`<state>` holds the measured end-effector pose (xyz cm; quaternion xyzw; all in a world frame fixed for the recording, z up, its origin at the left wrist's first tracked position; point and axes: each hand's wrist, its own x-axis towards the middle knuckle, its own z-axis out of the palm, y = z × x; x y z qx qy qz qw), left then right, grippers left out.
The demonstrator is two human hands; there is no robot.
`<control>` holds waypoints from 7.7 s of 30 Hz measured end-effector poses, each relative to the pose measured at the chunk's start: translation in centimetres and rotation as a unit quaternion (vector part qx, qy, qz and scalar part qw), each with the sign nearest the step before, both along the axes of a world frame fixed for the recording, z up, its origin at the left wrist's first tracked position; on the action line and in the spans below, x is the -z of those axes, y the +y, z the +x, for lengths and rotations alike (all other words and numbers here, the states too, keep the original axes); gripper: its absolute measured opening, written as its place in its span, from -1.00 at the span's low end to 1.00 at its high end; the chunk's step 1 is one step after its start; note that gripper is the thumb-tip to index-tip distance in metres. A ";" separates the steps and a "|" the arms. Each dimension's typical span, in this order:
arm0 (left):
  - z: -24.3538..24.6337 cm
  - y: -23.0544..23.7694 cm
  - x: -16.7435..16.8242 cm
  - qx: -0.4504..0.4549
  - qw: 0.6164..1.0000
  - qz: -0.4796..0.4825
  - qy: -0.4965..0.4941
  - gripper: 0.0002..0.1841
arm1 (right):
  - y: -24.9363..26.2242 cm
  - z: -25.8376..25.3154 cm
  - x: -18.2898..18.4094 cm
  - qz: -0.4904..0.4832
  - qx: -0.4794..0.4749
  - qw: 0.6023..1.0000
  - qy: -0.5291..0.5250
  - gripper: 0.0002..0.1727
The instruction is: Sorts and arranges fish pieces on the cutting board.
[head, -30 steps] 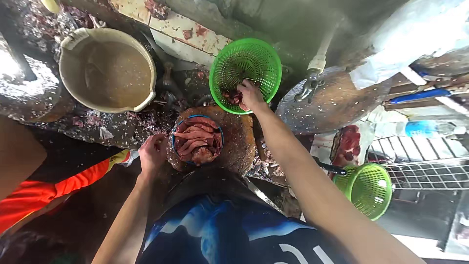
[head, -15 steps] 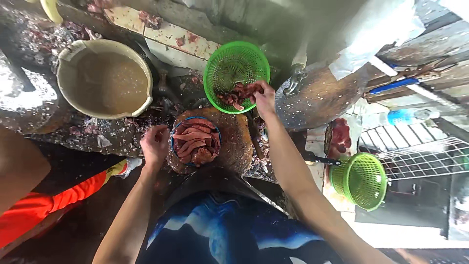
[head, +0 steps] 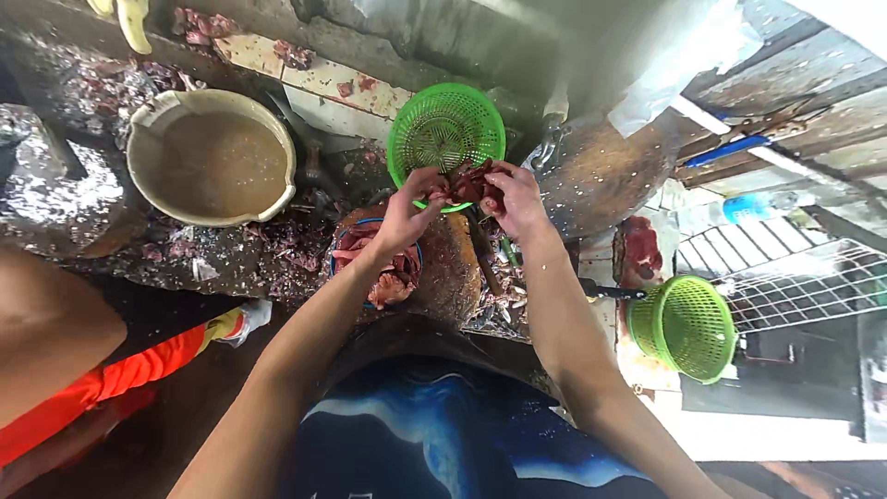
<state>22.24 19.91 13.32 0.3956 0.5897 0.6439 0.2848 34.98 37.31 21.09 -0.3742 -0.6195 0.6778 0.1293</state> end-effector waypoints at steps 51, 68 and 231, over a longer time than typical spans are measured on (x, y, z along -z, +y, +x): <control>-1.0 -9.7 6.7 0.104 0.817 -0.482 0.299 -0.19 | -9.9 10.8 6.5 0.142 0.054 0.988 0.006 -0.71; 6.0 -16.8 10.0 -0.034 0.845 -0.344 0.409 -0.70 | -10.8 1.3 4.0 0.227 -0.267 0.932 0.094 -0.70; -0.9 -12.9 7.1 -0.178 0.917 -0.311 0.176 -0.73 | 1.9 -13.6 17.0 0.422 -0.439 0.691 -0.390 -0.06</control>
